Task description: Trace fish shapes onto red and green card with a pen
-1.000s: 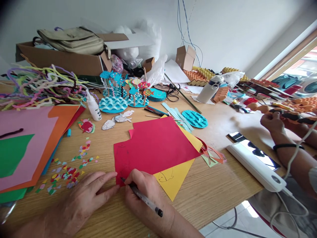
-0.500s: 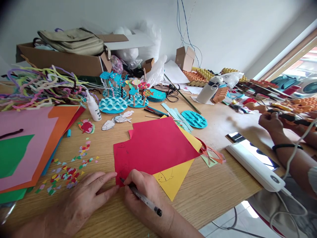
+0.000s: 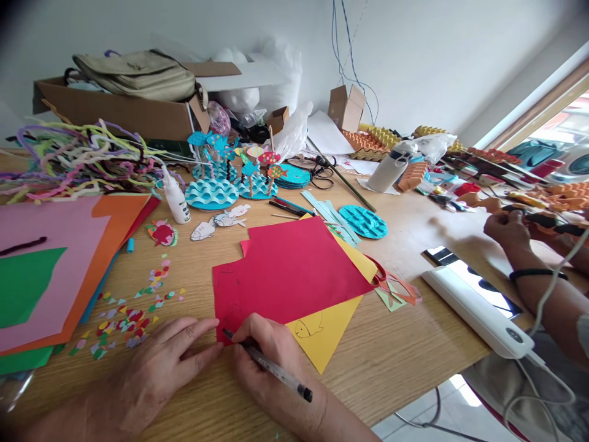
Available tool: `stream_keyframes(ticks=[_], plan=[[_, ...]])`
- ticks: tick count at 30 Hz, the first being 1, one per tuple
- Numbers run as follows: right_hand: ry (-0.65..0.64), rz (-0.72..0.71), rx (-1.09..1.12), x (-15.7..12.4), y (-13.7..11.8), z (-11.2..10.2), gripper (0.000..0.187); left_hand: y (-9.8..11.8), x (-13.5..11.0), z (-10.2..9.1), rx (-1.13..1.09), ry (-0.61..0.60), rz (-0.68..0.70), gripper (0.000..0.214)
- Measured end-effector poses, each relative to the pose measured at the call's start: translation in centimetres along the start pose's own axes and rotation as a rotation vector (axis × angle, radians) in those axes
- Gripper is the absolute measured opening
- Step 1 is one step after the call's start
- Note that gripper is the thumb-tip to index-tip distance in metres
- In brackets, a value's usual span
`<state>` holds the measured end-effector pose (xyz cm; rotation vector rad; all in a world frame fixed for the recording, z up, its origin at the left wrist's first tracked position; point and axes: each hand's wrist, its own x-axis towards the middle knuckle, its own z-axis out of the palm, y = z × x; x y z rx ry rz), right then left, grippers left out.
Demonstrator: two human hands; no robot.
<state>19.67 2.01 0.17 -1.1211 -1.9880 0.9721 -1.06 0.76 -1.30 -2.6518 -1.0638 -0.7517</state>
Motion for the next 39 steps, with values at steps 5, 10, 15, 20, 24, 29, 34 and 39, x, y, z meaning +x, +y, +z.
stream_keyframes(ticks=[5, 10, 15, 20, 24, 29, 34, 39], plan=[[-0.061, -0.002, 0.039, 0.1, -0.3, -0.2, 0.014, 0.0, 0.2, -0.2, 0.010, 0.001, 0.014, 0.040], [-0.078, -0.023, -0.023, 0.3, -0.7, -0.3, 0.017, 0.0, 0.5, -0.4, -0.001, 0.013, -0.001, 0.042], [-0.078, -0.028, -0.098, 0.4, -1.1, -0.3, 0.016, 0.1, 0.3, -0.3, -0.013, -0.005, -0.016, 0.040], [-0.072, -0.011, -0.107, 0.5, -1.2, -0.3, 0.016, 0.0, 0.0, -0.1, -0.011, -0.024, -0.007, 0.036], [-0.087, -0.011, -0.105, 0.4, -1.1, -0.3, 0.016, 0.0, 0.0, -0.2, -0.030, -0.039, -0.008, 0.037], [-0.078, -0.026, -0.098, 0.4, -1.1, -0.4, 0.016, 0.0, 0.0, -0.1, -0.022, -0.025, -0.003, 0.036], [-0.068, -0.012, -0.108, 0.4, -1.2, -0.3, 0.014, -0.1, 0.1, -0.2, 0.003, -0.016, 0.009, 0.038], [-0.068, -0.026, -0.109, 0.5, -1.1, -0.2, 0.014, 0.0, 0.0, -0.1, -0.005, -0.023, 0.000, 0.036]])
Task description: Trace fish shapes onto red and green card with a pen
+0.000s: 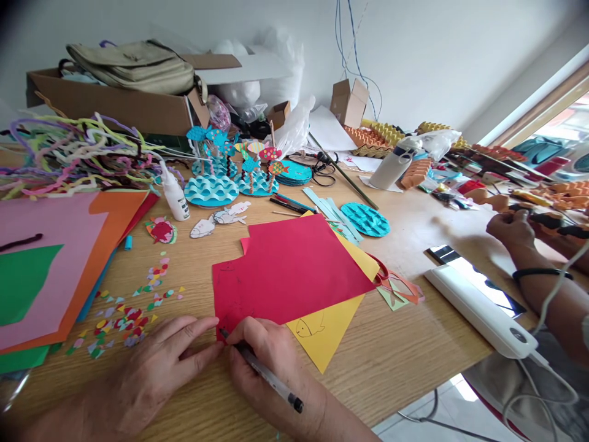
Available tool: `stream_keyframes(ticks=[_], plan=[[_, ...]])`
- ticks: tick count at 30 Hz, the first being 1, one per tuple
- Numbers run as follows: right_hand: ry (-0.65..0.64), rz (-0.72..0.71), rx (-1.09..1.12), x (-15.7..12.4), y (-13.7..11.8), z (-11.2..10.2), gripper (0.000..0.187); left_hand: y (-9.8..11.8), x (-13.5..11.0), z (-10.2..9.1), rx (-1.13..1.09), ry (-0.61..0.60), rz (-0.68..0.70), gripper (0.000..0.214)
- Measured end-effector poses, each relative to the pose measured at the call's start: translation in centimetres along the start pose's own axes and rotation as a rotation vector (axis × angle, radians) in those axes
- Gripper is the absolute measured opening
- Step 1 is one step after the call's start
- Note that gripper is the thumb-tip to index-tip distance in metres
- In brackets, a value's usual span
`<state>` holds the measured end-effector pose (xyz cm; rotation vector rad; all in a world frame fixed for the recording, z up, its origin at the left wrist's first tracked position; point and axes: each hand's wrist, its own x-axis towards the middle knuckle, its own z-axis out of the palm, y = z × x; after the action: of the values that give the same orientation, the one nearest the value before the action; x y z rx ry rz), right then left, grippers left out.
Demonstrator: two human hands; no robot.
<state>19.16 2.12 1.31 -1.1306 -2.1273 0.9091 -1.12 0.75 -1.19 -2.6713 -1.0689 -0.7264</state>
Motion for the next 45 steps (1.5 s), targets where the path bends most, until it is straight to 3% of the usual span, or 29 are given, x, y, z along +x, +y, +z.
stream_keyframes(ticks=[15, 20, 24, 30, 35, 41, 45], plan=[[-0.007, 0.023, 0.042, -0.3, 0.8, 0.3, 0.015, 0.1, 0.2, 0.1, -0.008, 0.057, 0.006, 0.035], [0.167, 0.009, 0.025, -0.8, 0.7, -0.2, 0.012, 0.0, -0.1, 0.1, -0.008, -0.032, -0.011, 0.037], [0.347, 0.009, -0.023, -0.9, 0.0, -1.3, 0.011, -0.2, -0.8, 0.5, -0.030, 0.004, -0.023, 0.038], [0.360, -0.093, -0.217, -2.0, -0.2, -4.0, 0.016, -0.5, -1.0, 0.2, 0.001, -0.064, 0.012, 0.050], [0.374, -0.128, -0.334, -3.6, 1.8, -5.6, 0.016, -0.4, -0.5, -0.4, 0.067, -0.001, 0.021, 0.059], [0.496, -0.068, -0.455, -5.1, 4.9, -6.4, 0.012, -0.5, 0.9, -2.4, 0.084, -0.038, 0.052, 0.063], [0.561, -0.027, -0.527, -6.0, 7.0, -7.7, 0.012, -2.0, 2.3, -2.5, -0.089, -0.038, -0.089, 0.050]])
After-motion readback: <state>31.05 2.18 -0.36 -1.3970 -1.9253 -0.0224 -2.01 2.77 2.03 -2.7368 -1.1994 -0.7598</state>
